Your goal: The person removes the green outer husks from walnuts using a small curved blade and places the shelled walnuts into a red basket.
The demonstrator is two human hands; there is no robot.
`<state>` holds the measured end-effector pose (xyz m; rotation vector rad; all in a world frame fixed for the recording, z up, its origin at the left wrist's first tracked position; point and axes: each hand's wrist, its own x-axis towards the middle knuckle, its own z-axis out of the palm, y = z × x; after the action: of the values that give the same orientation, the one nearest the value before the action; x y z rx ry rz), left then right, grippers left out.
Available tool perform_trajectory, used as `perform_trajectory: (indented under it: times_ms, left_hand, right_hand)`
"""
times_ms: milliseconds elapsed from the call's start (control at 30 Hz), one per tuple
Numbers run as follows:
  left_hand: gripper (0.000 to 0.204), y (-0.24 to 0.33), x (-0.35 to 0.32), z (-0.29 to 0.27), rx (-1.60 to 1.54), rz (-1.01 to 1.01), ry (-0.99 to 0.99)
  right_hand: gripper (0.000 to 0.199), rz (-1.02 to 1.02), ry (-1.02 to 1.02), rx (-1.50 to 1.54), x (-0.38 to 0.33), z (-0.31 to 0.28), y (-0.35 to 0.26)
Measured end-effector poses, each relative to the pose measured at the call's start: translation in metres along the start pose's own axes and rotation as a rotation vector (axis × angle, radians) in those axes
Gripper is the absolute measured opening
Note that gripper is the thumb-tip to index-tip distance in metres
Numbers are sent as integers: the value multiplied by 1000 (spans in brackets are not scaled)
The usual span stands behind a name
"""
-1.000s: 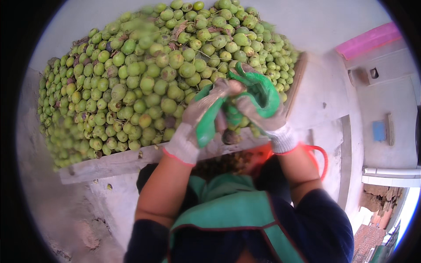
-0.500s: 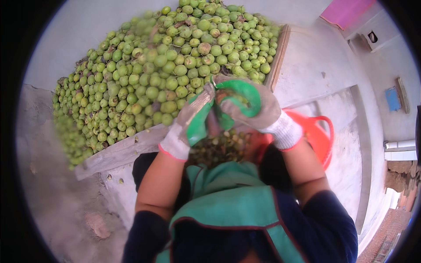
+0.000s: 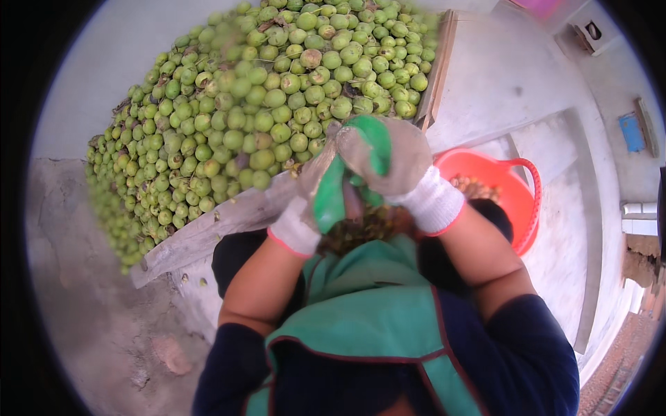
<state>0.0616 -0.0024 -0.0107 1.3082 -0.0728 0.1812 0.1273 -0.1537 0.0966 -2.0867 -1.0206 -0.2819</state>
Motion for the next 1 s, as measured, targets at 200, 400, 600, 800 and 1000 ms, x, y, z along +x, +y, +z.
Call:
perform_trajectory:
  times_ms: [200,400,600,800,1000]
  left_hand:
    - [42,21,5,19,-393,-235,220]
    - [50,44,21,28,-639,-281,294]
    - [41,48,15,6,-97,-19,-3]
    - [35,66,16,-11,755,-130,241]
    - [52,87,11,25,1094,316,43]
  right_hand:
    - [14,67,194,140,4,36,18]
    - [25,170,238,252,-4,68,55]
    - [36,867,68,1426,15,37,44]
    - [49,830,-49,1049,15,4,43]
    - [62,846,-515,693,1,-2,25]
